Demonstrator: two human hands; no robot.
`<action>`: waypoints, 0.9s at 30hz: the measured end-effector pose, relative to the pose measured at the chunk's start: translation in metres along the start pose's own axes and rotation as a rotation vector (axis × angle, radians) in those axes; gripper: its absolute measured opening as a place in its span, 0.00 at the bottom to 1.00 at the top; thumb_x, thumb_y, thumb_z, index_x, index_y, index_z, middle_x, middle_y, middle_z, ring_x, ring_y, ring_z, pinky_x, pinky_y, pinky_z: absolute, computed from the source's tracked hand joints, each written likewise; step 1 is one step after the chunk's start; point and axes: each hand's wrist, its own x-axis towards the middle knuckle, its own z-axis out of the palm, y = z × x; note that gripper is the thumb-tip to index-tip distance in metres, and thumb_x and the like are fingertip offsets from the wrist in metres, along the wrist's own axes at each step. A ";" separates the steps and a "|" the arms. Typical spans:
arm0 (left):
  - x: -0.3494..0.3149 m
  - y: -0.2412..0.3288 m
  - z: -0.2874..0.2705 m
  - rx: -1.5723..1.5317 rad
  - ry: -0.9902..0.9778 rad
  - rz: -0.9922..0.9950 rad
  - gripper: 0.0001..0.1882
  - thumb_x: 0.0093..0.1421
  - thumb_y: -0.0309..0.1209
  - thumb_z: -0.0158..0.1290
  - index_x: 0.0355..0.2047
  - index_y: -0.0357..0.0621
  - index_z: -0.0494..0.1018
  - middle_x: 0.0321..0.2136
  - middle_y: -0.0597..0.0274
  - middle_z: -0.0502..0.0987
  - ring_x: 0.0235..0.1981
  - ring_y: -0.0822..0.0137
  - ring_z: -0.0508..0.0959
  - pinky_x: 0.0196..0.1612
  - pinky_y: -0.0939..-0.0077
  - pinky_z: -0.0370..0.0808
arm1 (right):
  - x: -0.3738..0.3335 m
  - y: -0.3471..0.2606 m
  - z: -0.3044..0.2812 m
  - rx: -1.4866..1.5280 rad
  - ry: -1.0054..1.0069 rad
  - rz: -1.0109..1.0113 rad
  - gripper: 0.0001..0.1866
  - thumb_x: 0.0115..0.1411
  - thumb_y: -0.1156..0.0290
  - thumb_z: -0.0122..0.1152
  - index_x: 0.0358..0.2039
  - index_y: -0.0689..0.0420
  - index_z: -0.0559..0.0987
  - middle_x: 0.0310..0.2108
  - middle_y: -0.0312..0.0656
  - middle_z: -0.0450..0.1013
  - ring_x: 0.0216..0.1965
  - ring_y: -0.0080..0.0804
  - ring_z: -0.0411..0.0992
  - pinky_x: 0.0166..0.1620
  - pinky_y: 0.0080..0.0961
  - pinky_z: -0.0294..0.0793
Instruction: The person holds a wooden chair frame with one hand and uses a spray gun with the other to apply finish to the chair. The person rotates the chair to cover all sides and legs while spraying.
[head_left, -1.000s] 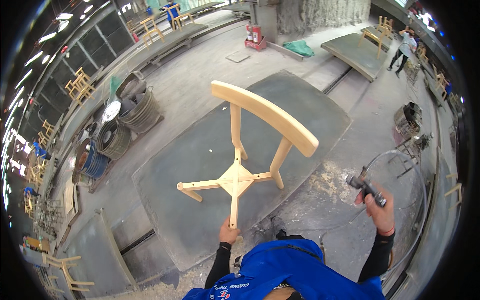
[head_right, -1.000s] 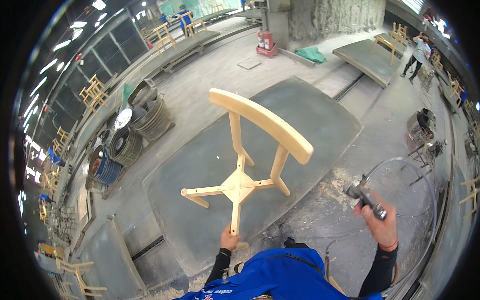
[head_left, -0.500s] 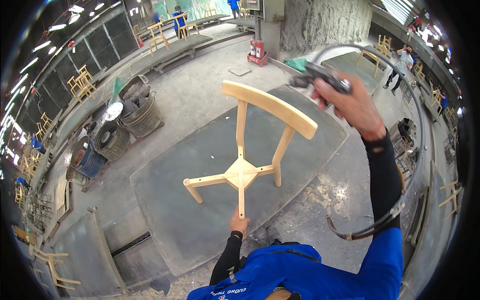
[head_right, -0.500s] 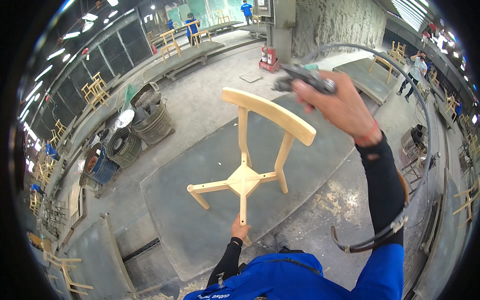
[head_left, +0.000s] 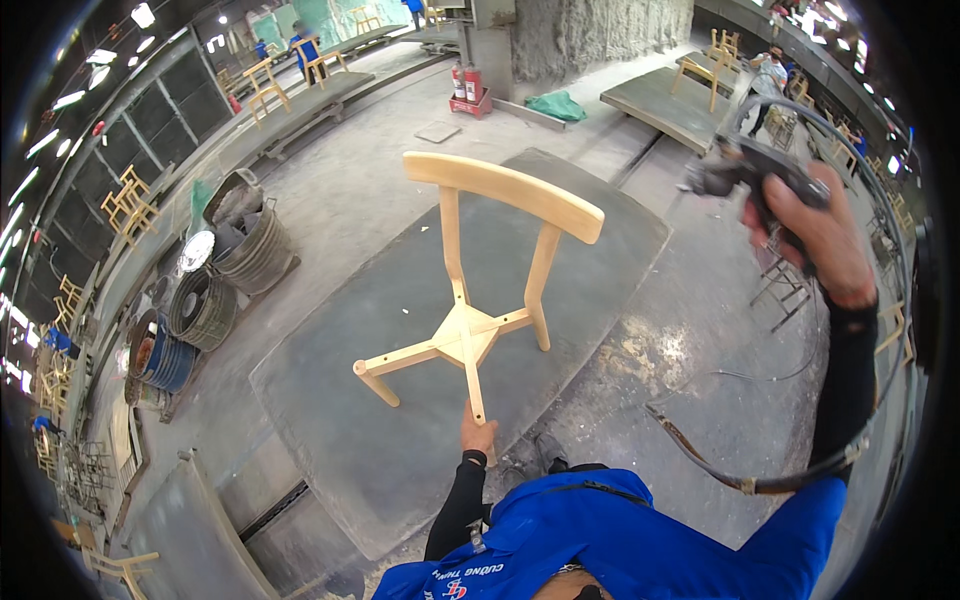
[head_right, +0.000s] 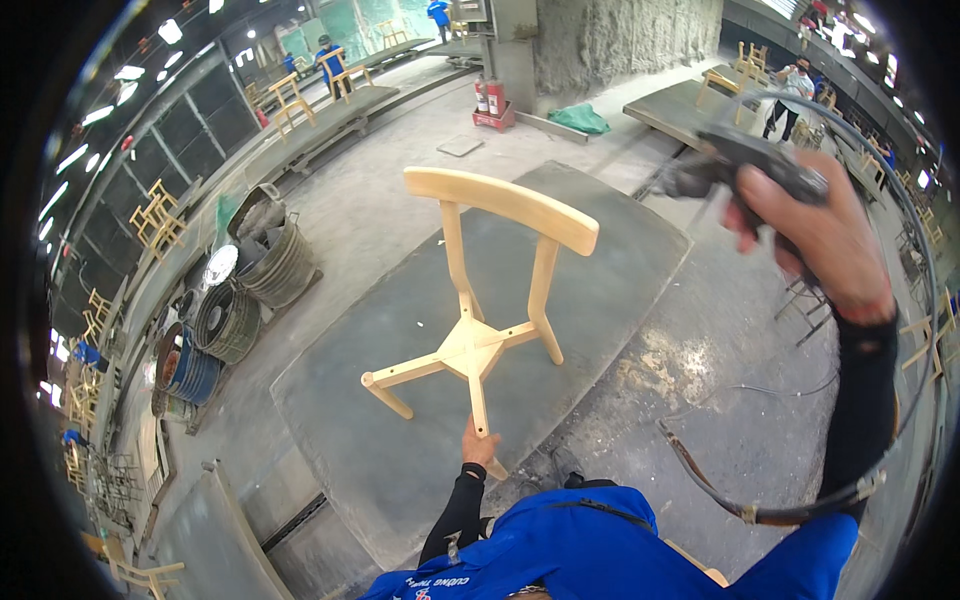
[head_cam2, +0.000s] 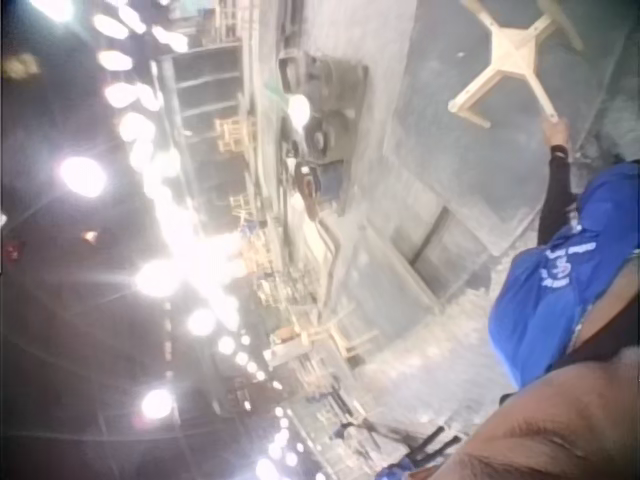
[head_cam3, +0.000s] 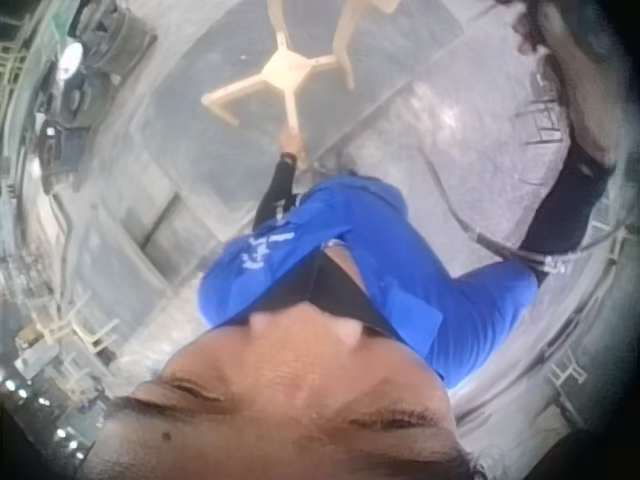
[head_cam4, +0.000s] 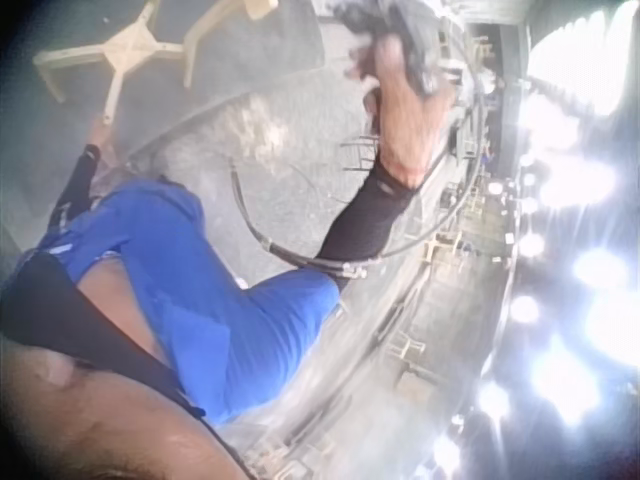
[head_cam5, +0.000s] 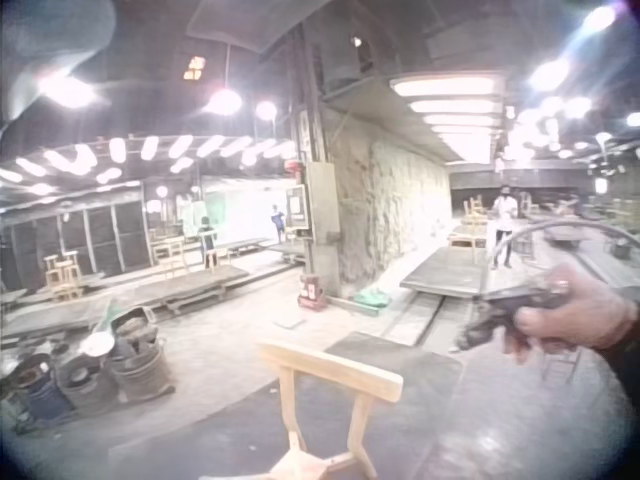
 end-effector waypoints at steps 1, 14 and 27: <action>0.000 -0.003 0.001 -0.006 0.004 0.004 0.47 0.48 0.24 0.61 0.71 0.42 0.59 0.53 0.45 0.78 0.53 0.52 0.79 0.57 0.64 0.73 | -0.019 0.003 -0.012 0.022 0.006 0.036 0.25 0.68 0.52 0.60 0.51 0.62 0.80 0.29 0.36 0.78 0.23 0.15 0.73 0.17 0.12 0.61; 0.028 -0.030 -0.004 -0.028 -0.073 -0.001 0.45 0.47 0.16 0.62 0.68 0.43 0.63 0.42 0.57 0.77 0.40 0.61 0.80 0.47 0.64 0.79 | -0.196 0.090 -0.007 0.199 0.217 0.337 0.37 0.63 0.46 0.68 0.60 0.66 0.76 0.36 0.46 0.81 0.25 0.20 0.75 0.20 0.11 0.63; 0.040 0.058 -0.247 0.751 0.513 0.122 0.38 0.55 0.41 0.67 0.65 0.46 0.70 0.58 0.43 0.75 0.59 0.45 0.75 0.62 0.53 0.72 | -0.207 0.155 0.080 0.495 0.095 0.313 0.39 0.64 0.45 0.68 0.60 0.69 0.76 0.32 0.45 0.80 0.23 0.18 0.72 0.21 0.14 0.65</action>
